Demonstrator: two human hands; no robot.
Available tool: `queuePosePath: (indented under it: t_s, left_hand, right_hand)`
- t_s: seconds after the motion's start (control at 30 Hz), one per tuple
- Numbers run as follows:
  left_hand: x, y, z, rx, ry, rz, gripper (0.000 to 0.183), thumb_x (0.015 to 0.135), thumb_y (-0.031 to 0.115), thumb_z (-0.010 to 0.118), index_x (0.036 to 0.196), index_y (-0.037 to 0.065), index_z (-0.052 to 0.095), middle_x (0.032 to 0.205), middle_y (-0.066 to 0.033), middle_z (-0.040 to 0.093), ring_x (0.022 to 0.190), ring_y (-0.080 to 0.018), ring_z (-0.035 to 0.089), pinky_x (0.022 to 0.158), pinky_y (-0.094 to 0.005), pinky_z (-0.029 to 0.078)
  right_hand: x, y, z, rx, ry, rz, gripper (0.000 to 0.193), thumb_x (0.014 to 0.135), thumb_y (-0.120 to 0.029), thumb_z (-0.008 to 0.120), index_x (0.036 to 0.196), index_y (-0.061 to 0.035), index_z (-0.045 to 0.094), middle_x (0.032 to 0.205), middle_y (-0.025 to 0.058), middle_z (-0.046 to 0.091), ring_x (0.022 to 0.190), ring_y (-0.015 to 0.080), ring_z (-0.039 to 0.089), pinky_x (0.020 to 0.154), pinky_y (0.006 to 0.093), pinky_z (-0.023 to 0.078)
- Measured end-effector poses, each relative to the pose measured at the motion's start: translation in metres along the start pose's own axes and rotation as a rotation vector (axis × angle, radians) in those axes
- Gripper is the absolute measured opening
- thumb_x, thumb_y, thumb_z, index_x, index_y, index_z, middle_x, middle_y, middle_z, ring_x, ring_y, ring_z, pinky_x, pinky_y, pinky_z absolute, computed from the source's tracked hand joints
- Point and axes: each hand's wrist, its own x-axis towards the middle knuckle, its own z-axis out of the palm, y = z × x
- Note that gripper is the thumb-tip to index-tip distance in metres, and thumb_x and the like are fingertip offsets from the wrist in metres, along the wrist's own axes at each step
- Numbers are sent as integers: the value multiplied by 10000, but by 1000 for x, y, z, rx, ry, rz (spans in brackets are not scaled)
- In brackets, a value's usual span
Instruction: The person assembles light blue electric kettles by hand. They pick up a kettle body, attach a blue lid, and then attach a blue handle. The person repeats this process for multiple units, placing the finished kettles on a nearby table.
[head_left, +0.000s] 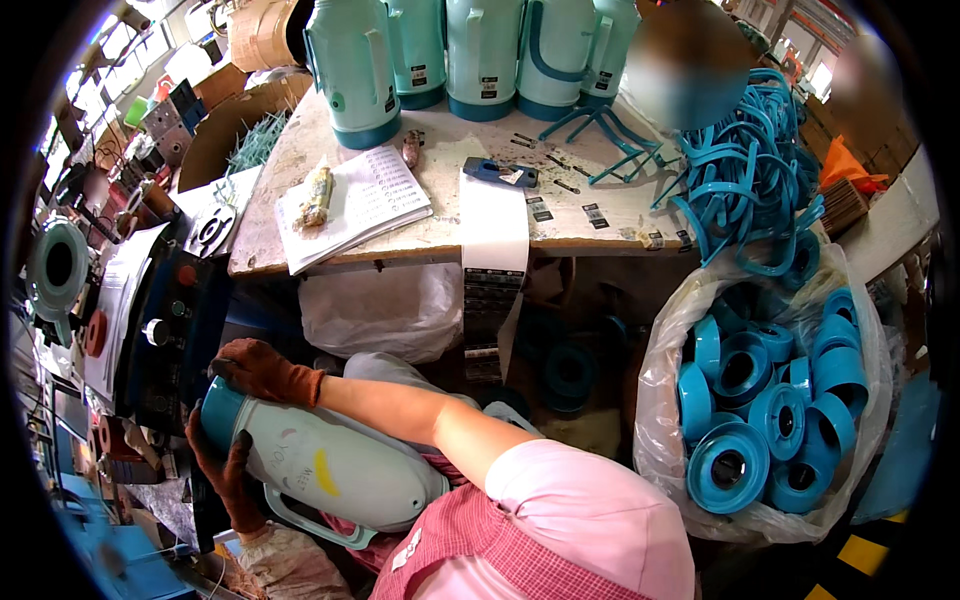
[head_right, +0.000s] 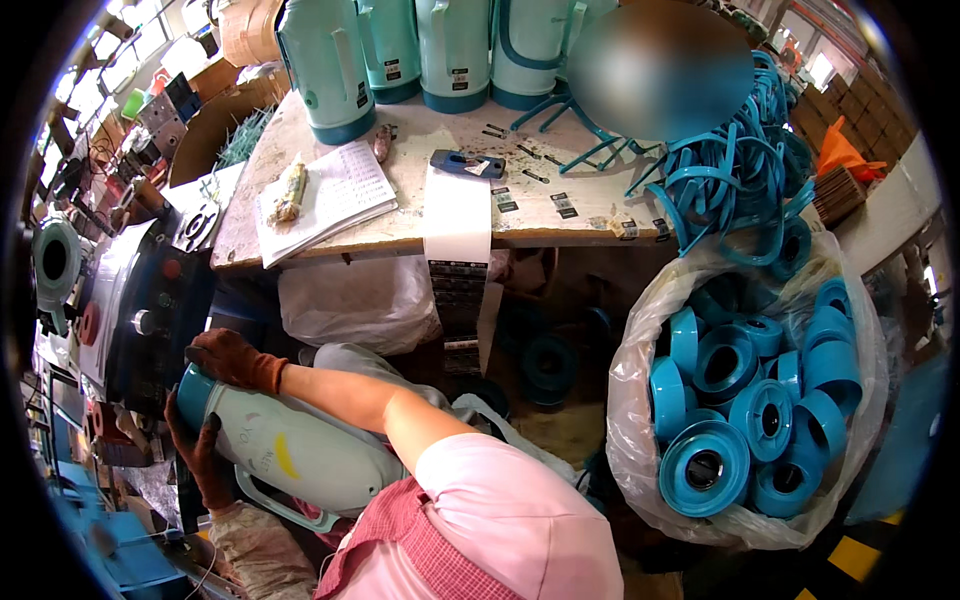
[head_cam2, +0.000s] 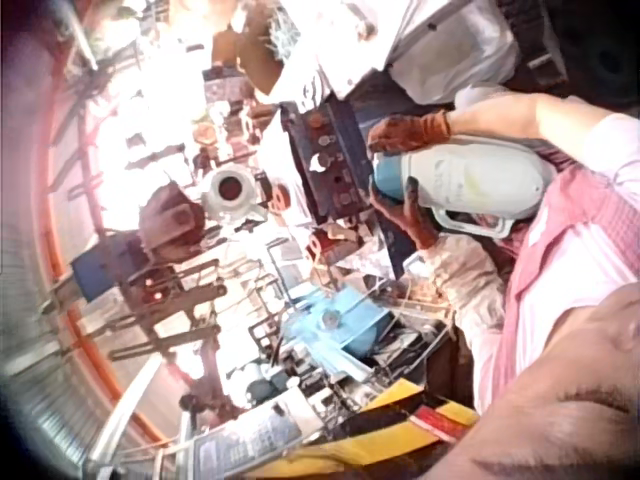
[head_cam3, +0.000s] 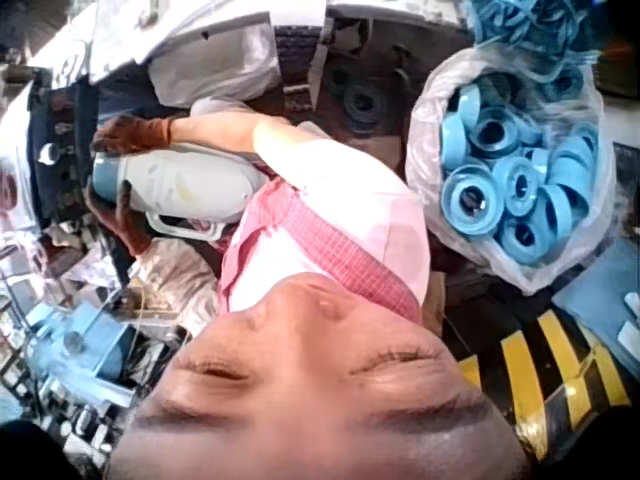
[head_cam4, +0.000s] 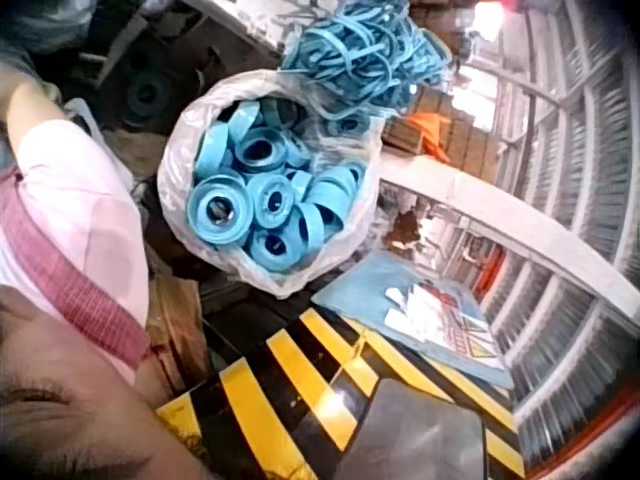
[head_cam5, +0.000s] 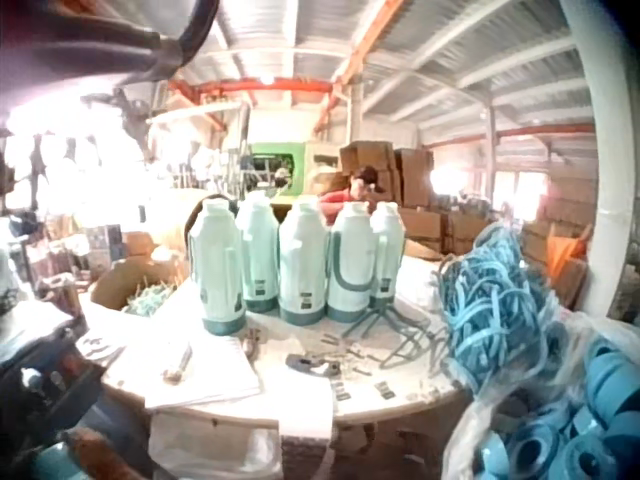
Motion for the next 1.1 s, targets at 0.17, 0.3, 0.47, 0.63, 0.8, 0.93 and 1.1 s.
queuePosePath:
  t_s: [0.17,0.3,0.47,0.63,0.8,0.93,1.1]
  left_hand:
    - [3,30,9,110,-35,-12,676,777,313,657,1342,37,409,1328,-133,434,1225,-244,393,1046,-390,296]
    - [9,23,-8,888,-105,748,564,834,260,656,1312,69,424,1409,-182,345,1269,-390,361,1042,-489,312]
    - [-85,-39,-1,931,-17,578,355,891,98,544,1235,133,462,1346,-192,409,1249,-457,373,989,-561,374]
    - [-63,1,40,799,-156,606,225,802,101,622,1027,93,613,1249,-160,540,1189,-431,479,997,-539,391]
    - [17,13,83,435,-137,472,206,745,26,652,949,53,649,1077,-159,640,1092,-355,577,938,-429,462]
    - [40,26,81,-122,-353,33,251,754,-68,590,980,19,653,984,-122,658,939,-210,616,915,-321,466]
    - [15,12,88,-299,-597,-226,282,787,-47,624,1063,9,627,1009,-82,639,941,-150,598,883,-287,476]
  right_hand:
    - [5,-12,-21,-79,-62,39,105,853,-110,504,868,-36,577,825,168,596,769,349,596,718,390,496]
    - [11,4,-111,-348,125,-190,498,720,-257,701,1142,-53,531,1089,194,556,1041,368,519,898,447,420]
    - [-31,134,-429,-1294,944,103,651,793,-202,665,1324,31,368,1304,250,439,1232,397,396,1052,478,294]
    - [-81,45,-573,-1476,933,1127,855,751,-373,705,1388,9,281,1280,246,450,1152,399,480,912,502,447]
    - [-135,54,-684,-111,981,731,209,788,-244,668,848,-47,632,716,94,615,579,181,525,546,319,425]
    - [-61,4,-633,466,1069,431,183,836,-325,696,899,-163,638,767,-9,645,570,103,549,491,249,400]
    - [-20,7,-598,-1351,502,409,282,836,-198,654,1075,-51,635,932,124,644,871,303,621,726,378,484]
